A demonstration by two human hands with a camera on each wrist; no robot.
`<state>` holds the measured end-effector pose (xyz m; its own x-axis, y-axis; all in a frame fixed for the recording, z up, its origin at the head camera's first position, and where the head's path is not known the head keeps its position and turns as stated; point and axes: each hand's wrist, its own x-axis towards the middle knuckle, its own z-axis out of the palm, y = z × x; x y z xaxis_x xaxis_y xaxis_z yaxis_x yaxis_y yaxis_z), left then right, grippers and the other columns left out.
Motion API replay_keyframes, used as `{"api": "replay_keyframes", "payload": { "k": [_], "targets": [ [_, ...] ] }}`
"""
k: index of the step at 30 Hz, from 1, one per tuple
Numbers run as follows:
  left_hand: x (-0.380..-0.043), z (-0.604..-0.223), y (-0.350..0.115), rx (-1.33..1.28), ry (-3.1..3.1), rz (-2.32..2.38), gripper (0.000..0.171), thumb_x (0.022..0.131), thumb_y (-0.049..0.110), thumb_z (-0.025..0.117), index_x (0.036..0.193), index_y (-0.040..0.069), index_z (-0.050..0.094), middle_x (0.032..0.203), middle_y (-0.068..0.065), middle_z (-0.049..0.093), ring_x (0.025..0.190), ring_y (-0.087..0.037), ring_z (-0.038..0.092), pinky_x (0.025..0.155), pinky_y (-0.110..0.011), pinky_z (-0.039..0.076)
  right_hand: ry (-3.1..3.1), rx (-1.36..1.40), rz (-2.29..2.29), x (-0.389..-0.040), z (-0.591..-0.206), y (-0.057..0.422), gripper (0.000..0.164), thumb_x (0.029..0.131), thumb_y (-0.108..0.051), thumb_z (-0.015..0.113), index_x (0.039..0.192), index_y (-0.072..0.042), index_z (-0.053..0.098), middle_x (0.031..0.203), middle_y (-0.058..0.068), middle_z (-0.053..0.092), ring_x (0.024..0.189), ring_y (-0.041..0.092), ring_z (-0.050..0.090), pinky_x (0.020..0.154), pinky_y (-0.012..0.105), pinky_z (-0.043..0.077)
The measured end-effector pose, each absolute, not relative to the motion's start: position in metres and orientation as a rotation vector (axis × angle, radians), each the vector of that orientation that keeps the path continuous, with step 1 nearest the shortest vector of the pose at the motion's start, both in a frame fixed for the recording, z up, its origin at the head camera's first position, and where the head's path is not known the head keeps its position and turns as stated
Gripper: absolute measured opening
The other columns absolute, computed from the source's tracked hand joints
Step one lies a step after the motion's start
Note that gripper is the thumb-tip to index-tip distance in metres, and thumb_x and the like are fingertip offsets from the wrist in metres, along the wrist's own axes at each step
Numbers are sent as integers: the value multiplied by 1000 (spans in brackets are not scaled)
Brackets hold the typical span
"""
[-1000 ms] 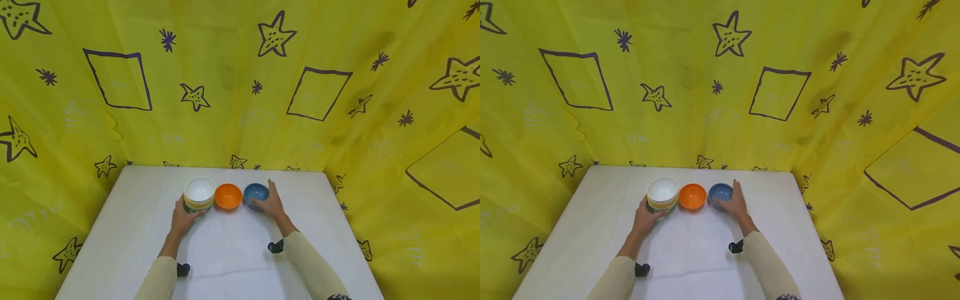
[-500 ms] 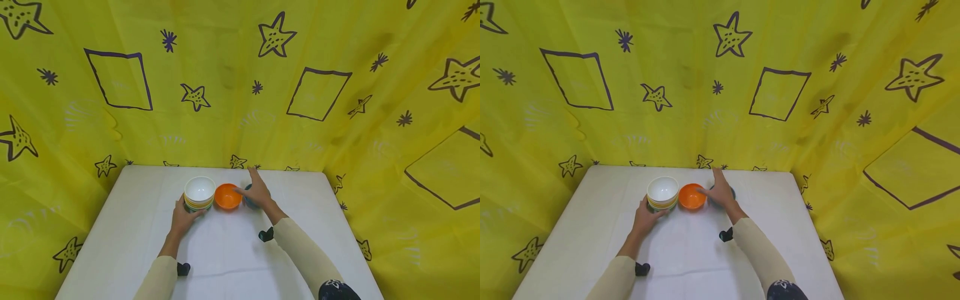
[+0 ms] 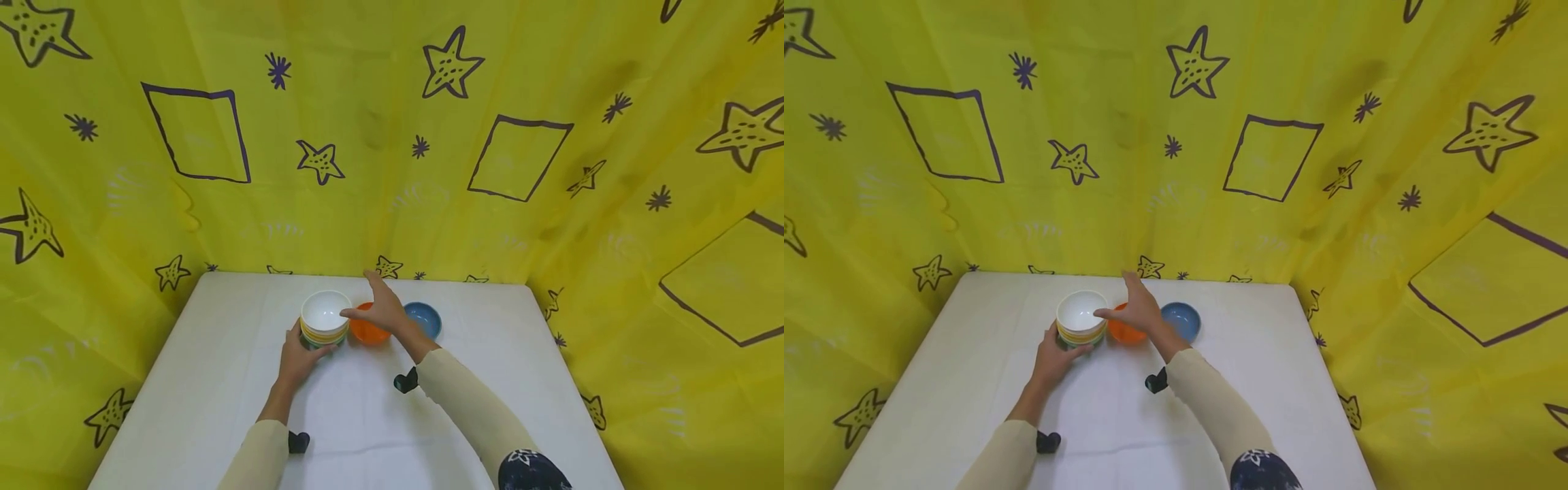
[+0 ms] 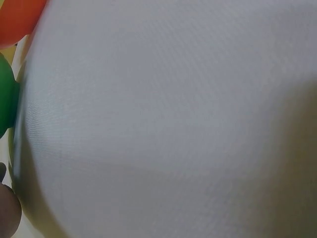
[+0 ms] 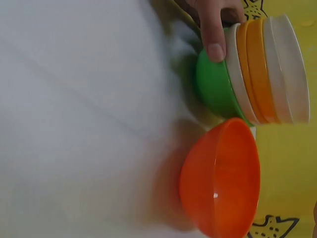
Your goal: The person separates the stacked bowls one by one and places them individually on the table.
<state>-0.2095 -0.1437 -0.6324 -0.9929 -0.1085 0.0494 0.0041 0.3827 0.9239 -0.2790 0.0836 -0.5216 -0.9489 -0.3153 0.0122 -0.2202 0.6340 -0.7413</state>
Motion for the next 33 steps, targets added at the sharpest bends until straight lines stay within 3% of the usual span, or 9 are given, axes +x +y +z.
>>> {"api": "replay_keyframes", "payload": {
  "k": [7, 26, 33],
  "targets": [
    [-210, -634, -143, 86, -2505, -1699, 108, 77, 28, 97, 162, 8, 35, 153, -16, 52, 140, -34, 43, 124, -57, 26, 2731, -538, -1091, -279, -524, 66, 117, 78, -59, 87, 166, -10, 28, 170, 10, 32, 153, 33, 34, 122, 56, 33],
    [-211, -636, -144, 67, -2477, -1686, 105, 78, 25, 97, 162, 8, 36, 156, -15, 51, 147, -34, 41, 127, -56, 21, 2649, -585, -1058, -274, -527, 54, 118, 74, -53, 92, 165, -9, 33, 170, 14, 30, 154, 34, 33, 120, 57, 36],
    [-208, -635, -141, 52, -2462, -1678, 104, 78, 28, 96, 161, 6, 37, 156, -18, 50, 146, -38, 41, 124, -60, 26, 2669, -617, -1033, -275, -532, 50, 117, 71, -53, 94, 163, -7, 37, 168, 15, 35, 150, 35, 39, 117, 54, 42]
  ]
}}
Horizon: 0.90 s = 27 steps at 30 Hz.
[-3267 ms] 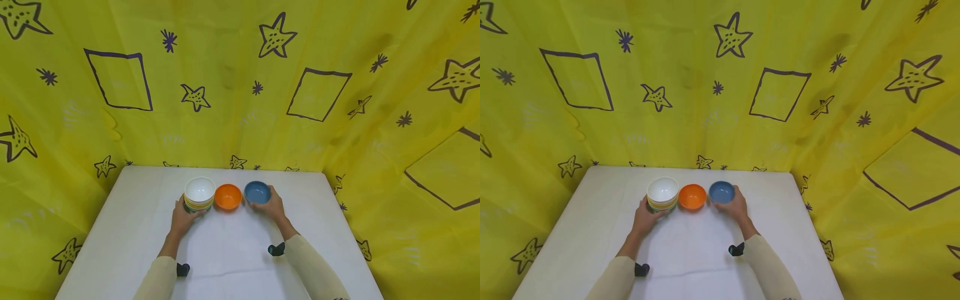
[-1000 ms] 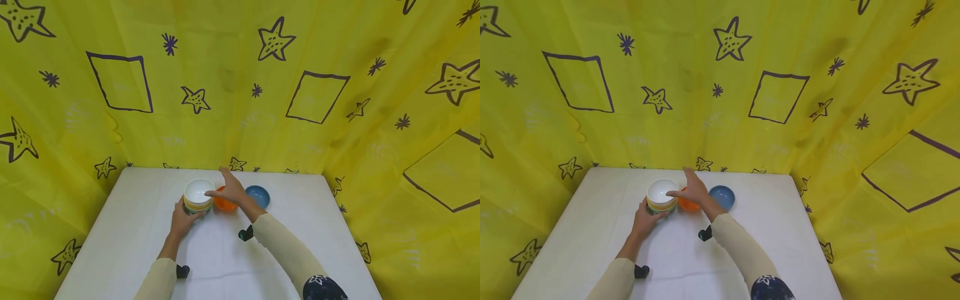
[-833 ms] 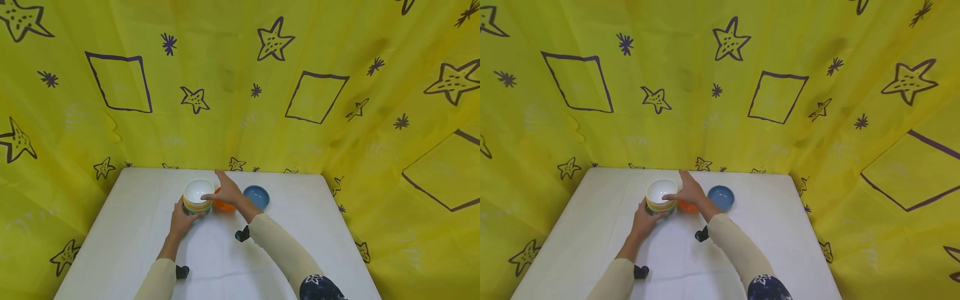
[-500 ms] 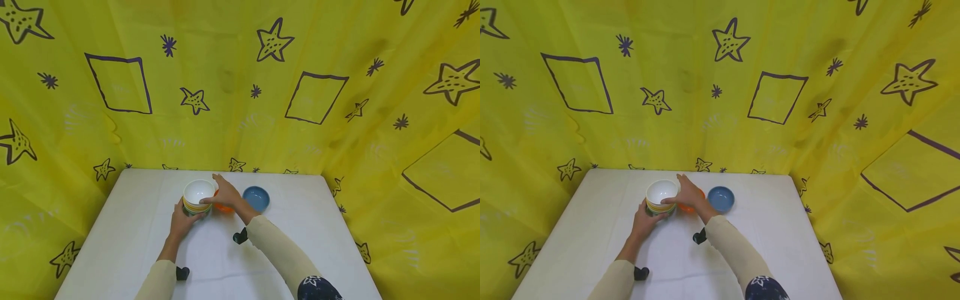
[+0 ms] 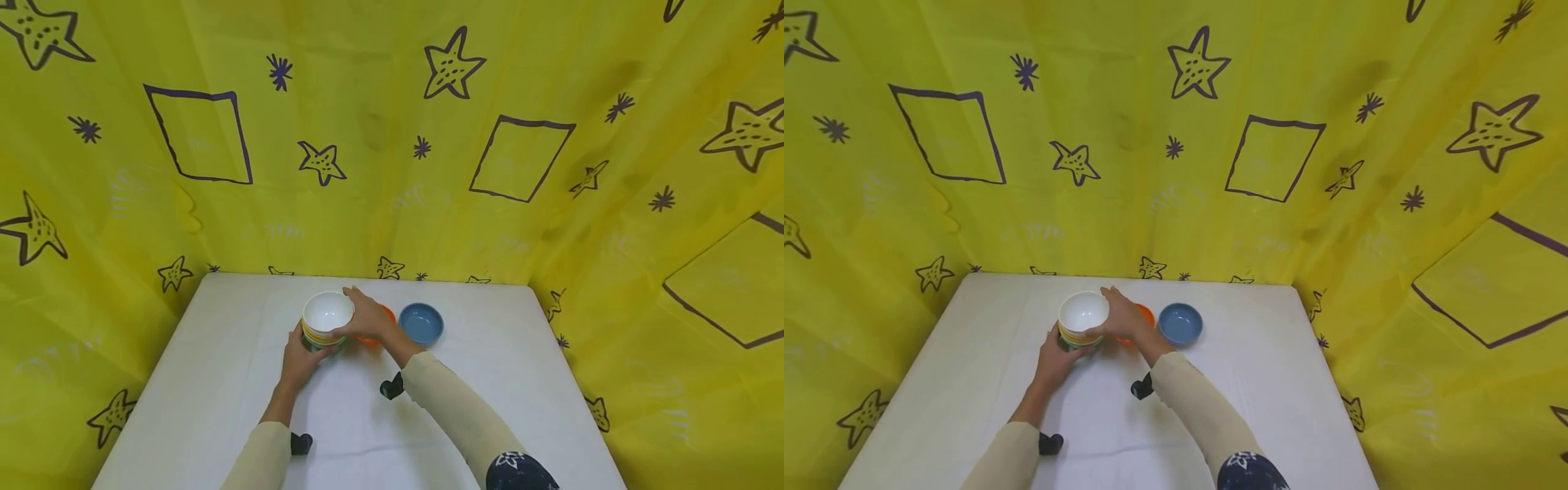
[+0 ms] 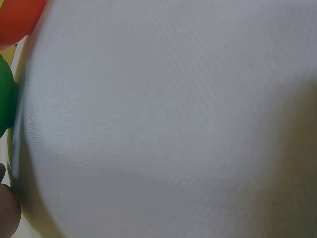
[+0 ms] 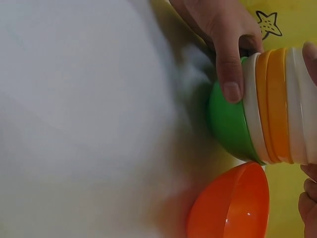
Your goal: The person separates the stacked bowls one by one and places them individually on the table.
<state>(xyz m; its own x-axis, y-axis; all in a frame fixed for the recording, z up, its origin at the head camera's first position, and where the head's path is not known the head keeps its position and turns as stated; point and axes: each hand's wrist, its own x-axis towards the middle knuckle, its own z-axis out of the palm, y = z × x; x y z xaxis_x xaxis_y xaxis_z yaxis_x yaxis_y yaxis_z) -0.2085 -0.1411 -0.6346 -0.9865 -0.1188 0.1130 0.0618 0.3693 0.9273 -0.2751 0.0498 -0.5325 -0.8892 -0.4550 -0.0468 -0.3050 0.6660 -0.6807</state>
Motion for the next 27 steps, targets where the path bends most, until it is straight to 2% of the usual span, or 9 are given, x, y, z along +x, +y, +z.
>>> {"api": "replay_keyframes", "payload": {
  "k": [3, 5, 9, 13, 21, 27],
  "targets": [
    [-207, -634, -140, 62, -2469, -1674, 104, 78, 30, 96, 161, 6, 37, 156, -18, 50, 145, -38, 42, 123, -60, 27, 2659, -635, -1025, -276, -534, 49, 117, 72, -54, 94, 163, -7, 37, 167, 13, 37, 149, 33, 42, 116, 50, 44],
    [-207, -633, -139, 60, -2461, -1676, 104, 78, 30, 96, 160, 6, 37, 156, -19, 50, 146, -39, 42, 124, -60, 26, 2651, -639, -1041, -276, -535, 48, 115, 71, -53, 95, 161, -8, 39, 162, 11, 44, 144, 30, 48, 113, 47, 48],
    [-208, -633, -138, 63, -2447, -1677, 104, 77, 28, 96, 160, 5, 38, 155, -19, 51, 145, -39, 43, 123, -61, 26, 2628, -659, -1109, -277, -537, 48, 105, 70, -49, 97, 154, -11, 47, 144, 5, 60, 125, 23, 61, 102, 39, 54],
    [-208, -634, -138, 65, -2457, -1675, 104, 77, 27, 97, 160, 6, 38, 154, -18, 52, 143, -38, 44, 123, -59, 29, 2597, -687, -1163, -278, -538, 48, 94, 71, -44, 98, 146, -12, 52, 130, 1, 66, 114, 18, 63, 95, 34, 57],
    [-208, -636, -138, 89, -2484, -1670, 105, 76, 28, 97, 160, 8, 37, 154, -16, 51, 145, -36, 44, 124, -55, 30, 2609, -700, -1219, -276, -536, 47, 88, 71, -41, 98, 142, -15, 54, 129, 0, 67, 113, 18, 64, 95, 34, 58],
    [-208, -635, -140, 97, -2485, -1669, 106, 76, 27, 97, 161, 9, 37, 152, -16, 53, 141, -36, 46, 122, -57, 32, 2651, -734, -1259, -277, -535, 49, 87, 70, -41, 99, 142, -16, 55, 128, -1, 68, 113, 17, 65, 94, 33, 58]
  ]
}}
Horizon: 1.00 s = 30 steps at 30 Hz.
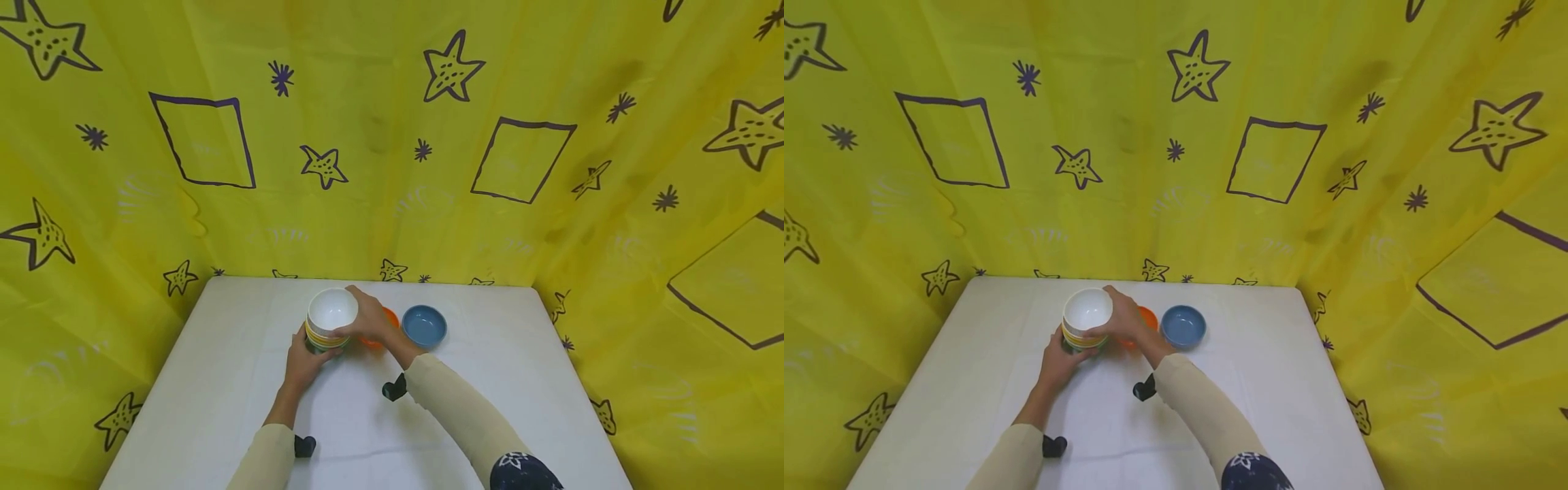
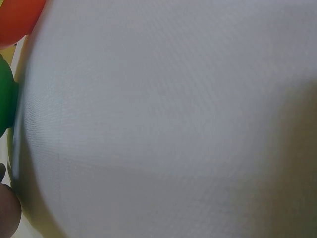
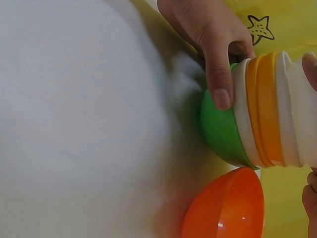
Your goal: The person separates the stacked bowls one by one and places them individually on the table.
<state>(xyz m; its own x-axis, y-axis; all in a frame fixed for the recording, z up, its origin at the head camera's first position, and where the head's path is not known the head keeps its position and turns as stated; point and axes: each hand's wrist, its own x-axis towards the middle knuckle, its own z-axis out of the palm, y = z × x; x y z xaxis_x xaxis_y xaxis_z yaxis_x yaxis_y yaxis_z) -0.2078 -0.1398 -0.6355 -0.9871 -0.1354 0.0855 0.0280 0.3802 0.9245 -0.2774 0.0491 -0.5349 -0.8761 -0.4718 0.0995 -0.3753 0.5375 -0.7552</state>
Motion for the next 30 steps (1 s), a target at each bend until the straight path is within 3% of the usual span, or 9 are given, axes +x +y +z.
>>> {"api": "replay_keyframes", "payload": {
  "k": [10, 18, 25, 30],
  "targets": [
    [-209, -635, -137, 71, -2472, -1648, 102, 75, 24, 98, 158, 7, 42, 147, -17, 57, 138, -37, 49, 120, -57, 34, 2707, -756, -1289, -278, -515, 64, 88, 67, -39, 101, 140, -15, 58, 125, 1, 70, 110, 19, 67, 93, 35, 59],
    [-210, -634, -140, 71, -2479, -1642, 103, 75, 24, 98, 158, 5, 40, 153, -18, 53, 145, -36, 44, 127, -56, 21, 2755, -724, -1350, -277, -508, 78, 89, 66, -36, 101, 140, -13, 58, 128, 4, 70, 111, 23, 67, 94, 36, 59],
    [-208, -634, -138, 67, -2481, -1627, 105, 75, 23, 98, 159, 3, 38, 155, -21, 51, 148, -38, 41, 129, -56, 10, 2753, -507, -1452, -267, -503, 104, 108, 67, -35, 101, 156, -7, 46, 142, 12, 62, 122, 32, 63, 100, 48, 58],
    [-208, -634, -138, 77, -2480, -1646, 107, 75, 24, 98, 160, 3, 37, 157, -20, 49, 150, -37, 38, 130, -54, 8, 2771, -448, -1516, -260, -498, 133, 104, 66, -32, 102, 154, -11, 49, 139, 13, 64, 121, 34, 64, 99, 52, 58]
  ]
}}
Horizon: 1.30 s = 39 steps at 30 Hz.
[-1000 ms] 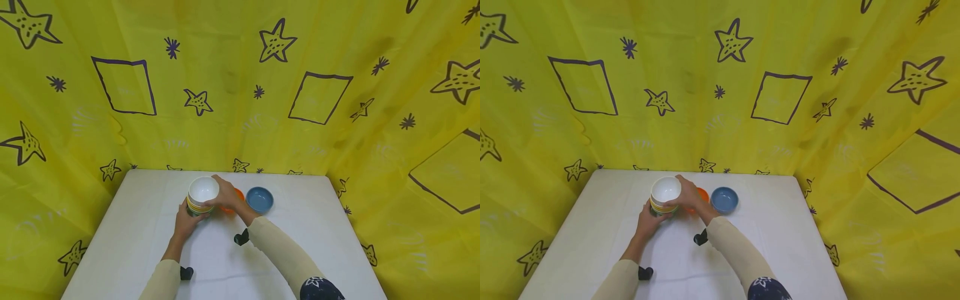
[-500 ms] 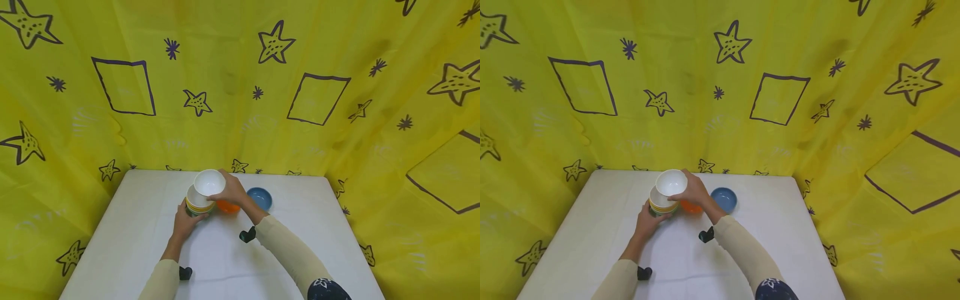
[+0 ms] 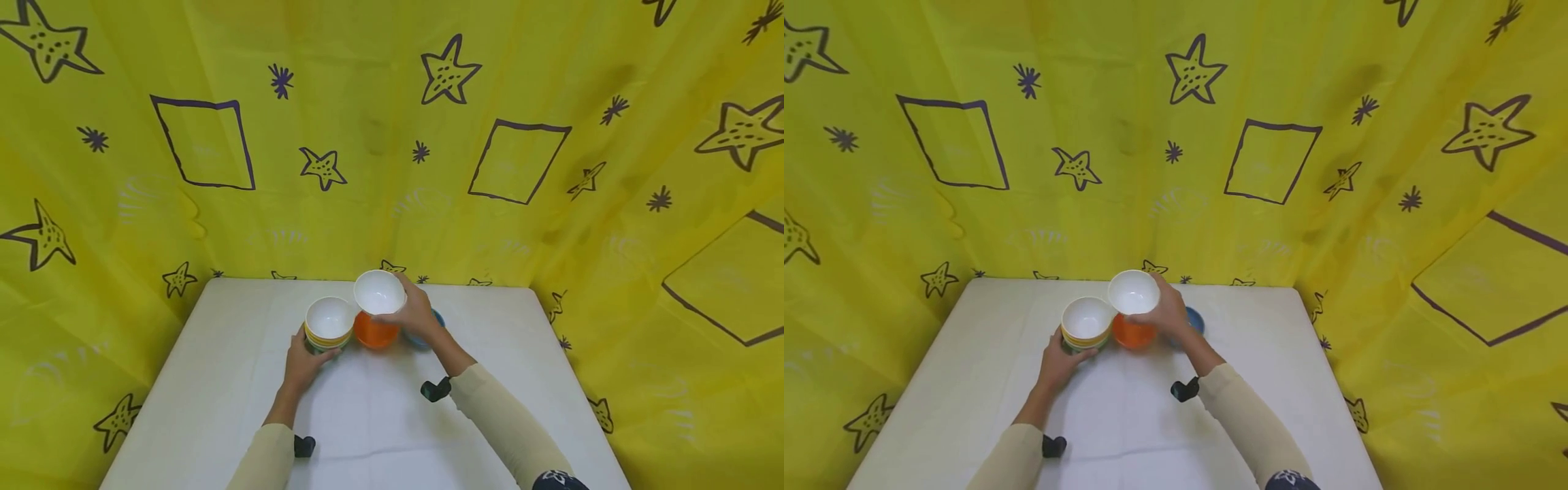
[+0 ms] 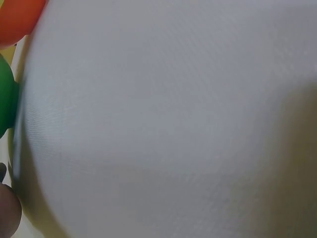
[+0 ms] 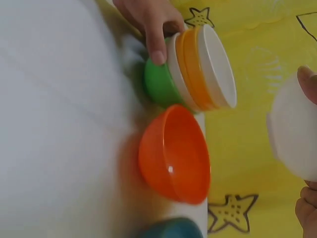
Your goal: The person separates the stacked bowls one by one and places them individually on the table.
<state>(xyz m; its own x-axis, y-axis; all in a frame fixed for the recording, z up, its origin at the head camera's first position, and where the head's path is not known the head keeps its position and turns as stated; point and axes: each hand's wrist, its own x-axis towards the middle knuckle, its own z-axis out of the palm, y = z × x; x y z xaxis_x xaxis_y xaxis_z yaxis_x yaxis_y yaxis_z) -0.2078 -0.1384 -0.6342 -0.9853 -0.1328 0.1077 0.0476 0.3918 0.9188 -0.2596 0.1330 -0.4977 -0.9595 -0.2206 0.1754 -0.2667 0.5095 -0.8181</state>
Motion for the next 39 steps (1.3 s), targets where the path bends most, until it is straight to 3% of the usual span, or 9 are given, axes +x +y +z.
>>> {"api": "replay_keyframes", "payload": {
  "k": [13, 19, 23, 28, 35, 39],
  "targets": [
    [-207, -633, -139, 89, -2492, -1652, 110, 76, 25, 97, 162, 3, 34, 159, -20, 46, 151, -37, 37, 130, -51, 6, -2666, 140, 1391, -246, -523, 224, 97, 71, -29, 100, 152, -11, 47, 146, 19, 58, 130, 43, 57, 103, 64, 52],
    [-207, -635, -140, 98, -2502, -1646, 109, 76, 26, 97, 162, 3, 34, 158, -21, 47, 149, -38, 39, 129, -55, 14, -2619, 7, 1396, -236, -544, 256, 94, 72, -23, 99, 150, -8, 49, 145, 22, 57, 130, 45, 56, 103, 63, 51],
    [-207, -633, -140, 91, -2498, -1647, 109, 76, 26, 97, 162, 2, 33, 159, -21, 45, 151, -38, 37, 130, -52, 5, -2606, -91, 1379, -235, -554, 272, 92, 73, -22, 98, 149, -6, 48, 146, 24, 56, 130, 46, 54, 105, 63, 49],
    [-208, -632, -141, 90, -2490, -1636, 110, 76, 26, 97, 162, 2, 33, 159, -22, 45, 151, -38, 36, 130, -50, 3, -2612, -179, 1361, -235, -567, 285, 93, 75, -25, 96, 150, -3, 45, 147, 26, 53, 132, 47, 52, 107, 65, 47],
    [-206, -634, -140, 104, -2508, -1649, 108, 77, 26, 96, 162, 3, 33, 159, -21, 46, 150, -40, 37, 128, -57, 14, -2644, -279, 1294, -230, -591, 300, 91, 76, -23, 94, 147, 3, 44, 145, 30, 53, 131, 48, 51, 109, 64, 46],
    [-206, -633, -141, 120, -2522, -1660, 109, 78, 26, 96, 163, 6, 32, 161, -19, 43, 152, -38, 34, 128, -57, 14, -2682, -302, 1290, -230, -598, 302, 93, 78, -25, 93, 149, 4, 41, 146, 30, 51, 131, 48, 50, 110, 63, 44]
  ]
}}
